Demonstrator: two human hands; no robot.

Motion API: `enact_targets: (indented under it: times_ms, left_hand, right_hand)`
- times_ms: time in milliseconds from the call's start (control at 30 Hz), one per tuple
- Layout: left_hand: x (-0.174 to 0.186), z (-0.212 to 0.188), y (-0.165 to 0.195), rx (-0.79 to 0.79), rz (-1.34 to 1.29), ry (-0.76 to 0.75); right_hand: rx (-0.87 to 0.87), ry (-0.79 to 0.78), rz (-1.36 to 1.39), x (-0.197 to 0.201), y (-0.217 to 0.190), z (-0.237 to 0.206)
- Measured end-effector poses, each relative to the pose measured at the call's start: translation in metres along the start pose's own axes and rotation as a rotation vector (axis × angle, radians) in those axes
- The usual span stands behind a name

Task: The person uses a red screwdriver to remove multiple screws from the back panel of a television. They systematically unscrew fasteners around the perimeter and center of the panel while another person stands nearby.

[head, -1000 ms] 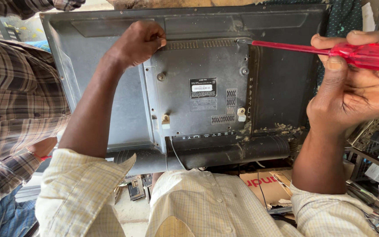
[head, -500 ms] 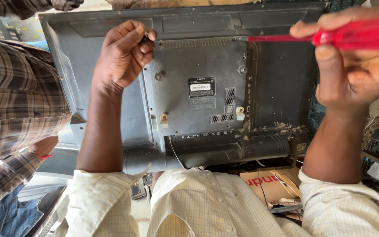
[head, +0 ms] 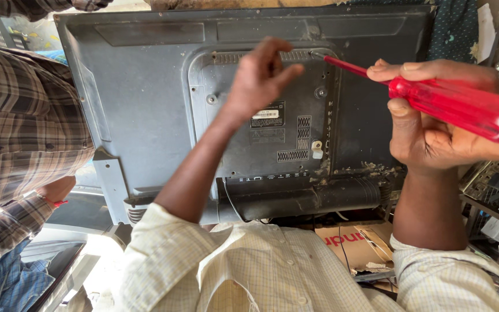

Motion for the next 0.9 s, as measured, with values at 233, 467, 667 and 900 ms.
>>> enact_targets:
  times_ms: [233,467,667,900]
  left_hand:
    - [-0.044,0.007,0.010,-0.373,0.432,0.217]
    - [-0.050,0.013,0.014,-0.234,0.470,0.107]
    - [-0.054,0.018,0.012,-0.253,0.504,0.154]
    - [-0.052,0.018,0.008,-0.211,0.485,0.154]
  right_hand:
    - [-0.047,0.014,0.057,0.001,-0.003,-0.010]
    - [-0.089,0.268,0.097,-0.001,0.008,-0.008]
    - [-0.085,0.299,0.040,-0.005,0.017,0.005]
    - [-0.010,0.244,-0.100,0.007,0.006,0.021]
Point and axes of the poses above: each hand's wrist, its own z-axis towards the middle knuckle, its own x-axis out of the back of the hand, y = z × x, the point moved 1 cm from there along z, towards the middle knuckle, and after that the axes turned 2 degrees about -x, right-handed, at the moved point
